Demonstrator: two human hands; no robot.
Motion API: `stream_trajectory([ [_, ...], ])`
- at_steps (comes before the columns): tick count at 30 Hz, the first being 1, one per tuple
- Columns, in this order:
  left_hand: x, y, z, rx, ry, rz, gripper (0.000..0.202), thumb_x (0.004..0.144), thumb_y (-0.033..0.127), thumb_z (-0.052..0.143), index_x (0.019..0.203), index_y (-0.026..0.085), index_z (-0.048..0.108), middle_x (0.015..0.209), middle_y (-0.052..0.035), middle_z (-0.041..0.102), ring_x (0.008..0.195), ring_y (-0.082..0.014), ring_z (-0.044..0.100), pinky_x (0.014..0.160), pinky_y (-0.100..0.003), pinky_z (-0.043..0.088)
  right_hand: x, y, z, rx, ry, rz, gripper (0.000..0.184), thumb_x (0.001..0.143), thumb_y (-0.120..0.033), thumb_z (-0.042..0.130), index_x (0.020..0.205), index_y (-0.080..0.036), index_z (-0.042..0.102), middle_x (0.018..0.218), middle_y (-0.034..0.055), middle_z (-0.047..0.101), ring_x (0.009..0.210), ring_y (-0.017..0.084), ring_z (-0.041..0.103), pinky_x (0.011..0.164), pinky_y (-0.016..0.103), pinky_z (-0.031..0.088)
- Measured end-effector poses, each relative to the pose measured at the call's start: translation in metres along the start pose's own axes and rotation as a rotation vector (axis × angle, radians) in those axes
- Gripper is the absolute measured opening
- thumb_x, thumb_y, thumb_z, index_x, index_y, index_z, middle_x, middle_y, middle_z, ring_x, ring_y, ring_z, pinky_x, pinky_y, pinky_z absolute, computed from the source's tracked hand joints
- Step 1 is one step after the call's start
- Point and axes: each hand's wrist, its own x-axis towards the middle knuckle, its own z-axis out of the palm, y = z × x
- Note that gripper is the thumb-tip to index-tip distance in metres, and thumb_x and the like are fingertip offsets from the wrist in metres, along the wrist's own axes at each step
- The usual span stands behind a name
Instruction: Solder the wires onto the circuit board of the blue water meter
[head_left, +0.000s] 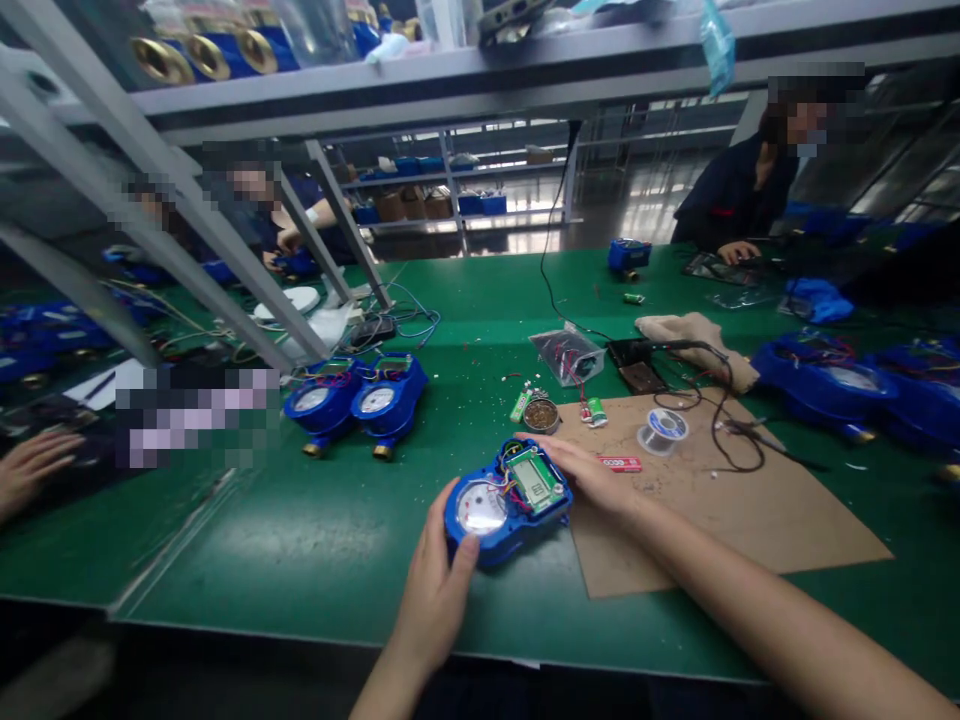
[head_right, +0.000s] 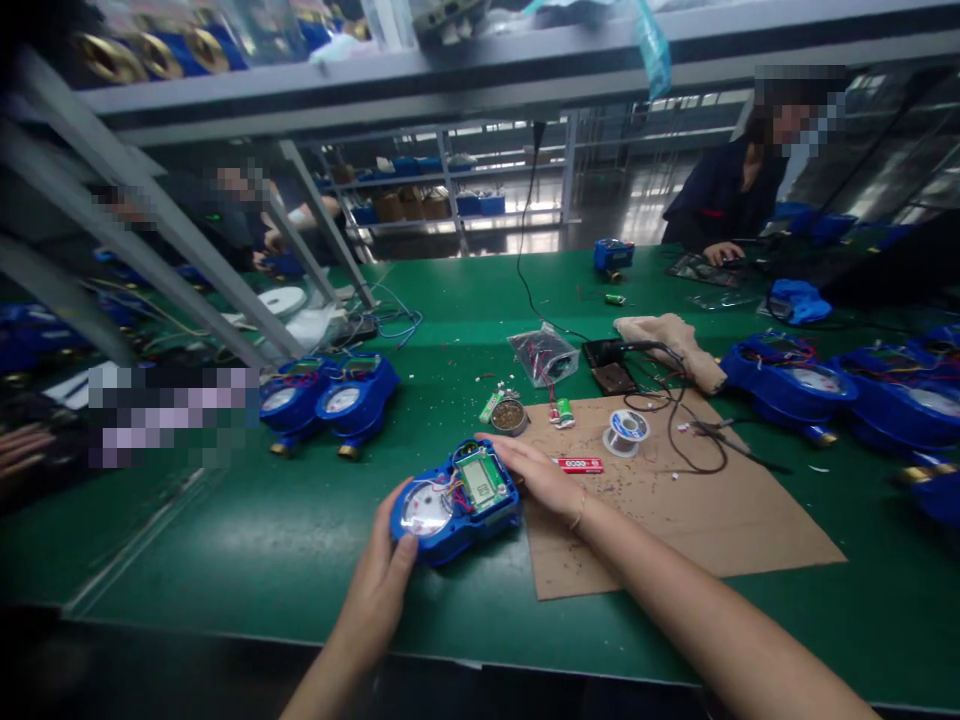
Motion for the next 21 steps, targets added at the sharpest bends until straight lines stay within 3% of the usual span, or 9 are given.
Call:
stream_trajectory([
  [3, -0.021, 0.0, 0.004, 0.039, -0.008, 0.023, 0.065, 0.098, 0.057, 0.055, 0.154, 0.04, 0.024, 0.154, -0.0041, 0.038, 0.138, -0.025, 0.045, 0.118, -0.05, 0.036, 0.016, -0.005, 0.002, -0.147, 0.031, 0.025, 0.061, 0.091, -0.066, 0.062, 0.132, -0.021, 0.064, 0.138, 0.0082, 0.059, 0.123, 0.023, 0.059, 0.107, 0.039, 0.047],
  [6, -0.034, 0.004, 0.01, 0.146, 0.004, 0.108, 0.076, 0.092, 0.062, 0.062, 0.153, 0.038, 0.024, 0.151, -0.0077, 0.036, 0.136, -0.0273, 0.046, 0.114, -0.051, 0.043, 0.026, -0.019, -0.008, -0.318, 0.159, -0.045, 0.062, 0.088, -0.066, 0.065, 0.127, -0.018, 0.064, 0.127, 0.0093, 0.064, 0.111, 0.021, 0.064, 0.094, 0.033, 0.053],
  [9, -0.037, 0.007, 0.017, 0.348, 0.111, 0.239, 0.082, 0.088, 0.074, 0.057, 0.151, 0.031, 0.026, 0.141, -0.0133, 0.044, 0.13, -0.0321, 0.05, 0.103, -0.056, 0.051, 0.038, -0.047, -0.034, -0.542, 0.415, -0.159, 0.053, 0.087, -0.061, 0.066, 0.115, -0.016, 0.066, 0.113, 0.0081, 0.068, 0.097, 0.02, 0.067, 0.086, 0.032, 0.053],
  [12, -0.033, 0.003, 0.027, 0.438, 0.207, 0.293, 0.084, 0.086, 0.085, 0.046, 0.143, 0.025, 0.033, 0.122, -0.0147, 0.054, 0.109, -0.0329, 0.063, 0.083, -0.054, 0.059, 0.056, -0.075, -0.066, -0.993, 0.594, -0.035, 0.034, 0.094, -0.047, 0.061, 0.116, -0.022, 0.068, 0.11, 0.0002, 0.07, 0.095, 0.014, 0.066, 0.086, 0.027, 0.049],
  [14, -0.031, -0.002, 0.038, 0.455, 0.229, 0.267, 0.087, 0.084, 0.089, 0.042, 0.138, 0.021, 0.035, 0.118, -0.0165, 0.055, 0.101, -0.0347, 0.066, 0.076, -0.054, 0.06, 0.07, -0.084, -0.087, -1.231, 0.586, 0.121, 0.033, 0.097, -0.043, 0.059, 0.121, -0.022, 0.067, 0.115, -0.0004, 0.069, 0.101, 0.016, 0.065, 0.09, 0.029, 0.046],
  [17, -0.029, -0.008, 0.055, 0.469, 0.238, 0.223, 0.102, 0.08, 0.094, 0.04, 0.14, 0.012, 0.031, 0.125, -0.0284, 0.054, 0.108, -0.0438, 0.065, 0.079, -0.061, 0.058, 0.095, -0.079, -0.115, -1.356, 0.565, 0.279, 0.035, 0.094, -0.04, 0.062, 0.118, -0.015, 0.069, 0.114, 0.0065, 0.069, 0.105, 0.027, 0.062, 0.089, 0.036, 0.043],
  [19, -0.027, -0.006, 0.061, 0.355, 0.177, 0.152, 0.114, 0.073, 0.098, 0.041, 0.142, 0.008, 0.028, 0.128, -0.0329, 0.052, 0.111, -0.0476, 0.063, 0.083, -0.064, 0.056, 0.11, -0.069, -0.131, -1.388, 0.538, 0.331, 0.032, 0.091, -0.039, 0.065, 0.111, -0.015, 0.073, 0.108, 0.0081, 0.07, 0.101, 0.028, 0.062, 0.084, 0.037, 0.042],
  [21, -0.022, -0.002, 0.06, 0.188, 0.067, 0.052, 0.123, 0.064, 0.101, 0.046, 0.143, 0.008, 0.03, 0.126, -0.0315, 0.054, 0.112, -0.0494, 0.062, 0.089, -0.07, 0.052, 0.121, -0.059, -0.142, -1.392, 0.51, 0.341, 0.032, 0.089, -0.043, 0.066, 0.104, -0.016, 0.074, 0.104, 0.0083, 0.07, 0.096, 0.027, 0.062, 0.082, 0.036, 0.042],
])
